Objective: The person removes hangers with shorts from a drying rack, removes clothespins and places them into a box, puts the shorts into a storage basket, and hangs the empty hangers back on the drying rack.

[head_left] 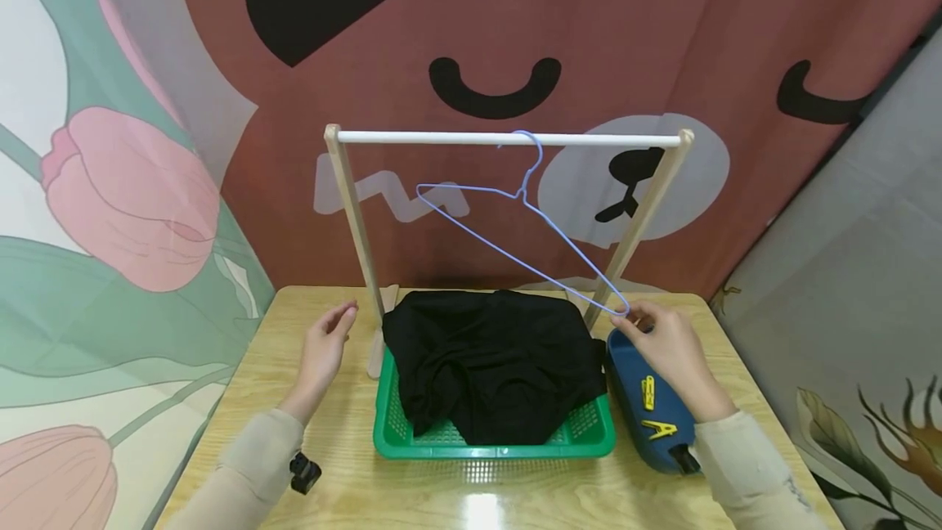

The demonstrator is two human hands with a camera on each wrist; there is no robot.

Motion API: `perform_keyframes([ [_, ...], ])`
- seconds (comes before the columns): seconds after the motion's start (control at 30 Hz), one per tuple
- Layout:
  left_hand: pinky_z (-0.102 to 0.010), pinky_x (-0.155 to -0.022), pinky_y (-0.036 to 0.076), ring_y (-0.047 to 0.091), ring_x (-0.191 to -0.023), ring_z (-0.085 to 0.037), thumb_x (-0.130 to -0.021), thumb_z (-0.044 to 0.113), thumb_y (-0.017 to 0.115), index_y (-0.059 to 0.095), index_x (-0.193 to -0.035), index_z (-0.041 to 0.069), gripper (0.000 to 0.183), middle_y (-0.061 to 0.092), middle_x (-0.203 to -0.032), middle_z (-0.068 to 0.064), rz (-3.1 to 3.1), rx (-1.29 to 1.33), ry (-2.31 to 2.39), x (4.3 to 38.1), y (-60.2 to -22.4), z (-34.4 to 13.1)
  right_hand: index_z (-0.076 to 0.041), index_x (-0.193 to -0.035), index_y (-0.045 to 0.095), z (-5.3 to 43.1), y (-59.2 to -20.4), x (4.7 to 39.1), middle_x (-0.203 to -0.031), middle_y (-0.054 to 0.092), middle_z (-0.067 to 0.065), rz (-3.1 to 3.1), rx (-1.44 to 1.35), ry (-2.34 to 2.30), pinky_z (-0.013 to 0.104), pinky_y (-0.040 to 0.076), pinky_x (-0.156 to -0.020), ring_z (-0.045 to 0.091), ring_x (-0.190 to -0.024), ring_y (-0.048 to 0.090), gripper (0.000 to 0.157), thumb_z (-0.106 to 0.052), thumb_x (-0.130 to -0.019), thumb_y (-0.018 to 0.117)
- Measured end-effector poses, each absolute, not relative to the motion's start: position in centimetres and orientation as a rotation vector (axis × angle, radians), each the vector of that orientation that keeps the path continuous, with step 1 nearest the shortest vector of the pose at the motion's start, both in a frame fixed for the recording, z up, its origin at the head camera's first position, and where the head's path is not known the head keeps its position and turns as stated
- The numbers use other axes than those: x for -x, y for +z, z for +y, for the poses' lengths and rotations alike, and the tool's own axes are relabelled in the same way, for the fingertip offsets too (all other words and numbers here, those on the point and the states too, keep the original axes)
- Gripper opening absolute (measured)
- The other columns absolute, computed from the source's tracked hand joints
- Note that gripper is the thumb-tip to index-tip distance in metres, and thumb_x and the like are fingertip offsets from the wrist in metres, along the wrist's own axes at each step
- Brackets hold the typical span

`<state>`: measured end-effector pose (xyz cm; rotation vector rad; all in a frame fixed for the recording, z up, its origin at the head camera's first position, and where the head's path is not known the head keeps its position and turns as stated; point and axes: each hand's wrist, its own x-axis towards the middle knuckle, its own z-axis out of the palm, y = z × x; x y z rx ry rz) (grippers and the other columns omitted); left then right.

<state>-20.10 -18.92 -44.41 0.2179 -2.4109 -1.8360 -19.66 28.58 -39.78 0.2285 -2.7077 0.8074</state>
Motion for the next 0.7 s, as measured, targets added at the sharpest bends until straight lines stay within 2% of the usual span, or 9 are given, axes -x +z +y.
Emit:
perform_keyframes([
  [0.23, -0.047, -0.102, 0.043, 0.049, -0.128, -0.031, -0.107, 0.029, 0.048, 0.053, -0.14, -0.001, 0.045, 0.052, -0.142, -0.02, -2.524, -0.225, -1.829, 17.9, -46.5, -18.3, -0.003, -0.108, 0.072, 28.8, -40.4, 19.6, -0.089, 0.071, 0.008, -2.748, -0.205, 0.821, 0.038, 0.047, -0.062, 0.029, -0.082, 0.064, 0.025, -0.023, -0.093, 0.072],
  [0.47, -0.047, -0.094, 0.049, 0.056, -0.119, -0.037, -0.105, 0.023, 0.052, 0.054, -0.137, -0.005, 0.042, 0.054, -0.137, -0.024, -2.635, -0.209, -1.791, 15.9, -48.5, -17.2, -0.003, -0.107, 0.072, 29.1, -41.3, 19.6, -0.088, 0.071, 0.007, -2.762, -0.222, 0.827, 0.037, 0.046, -0.061, 0.026, -0.079, 0.063, 0.02, -0.016, -0.091, 0.073],
  [0.7, -0.049, -0.091, 0.051, 0.056, -0.119, -0.04, -0.104, 0.018, 0.054, 0.051, -0.137, -0.009, 0.043, 0.054, -0.134, -0.029, -2.644, -0.22, -1.856, 15.1, -49.8, -16.4, -0.009, -0.102, 0.073, 29.3, -43.2, 19.5, -0.089, 0.071, 0.003, -2.826, -0.206, 0.815, 0.038, 0.049, -0.06, 0.026, -0.081, 0.066, 0.012, -0.016, -0.092, 0.072],
])
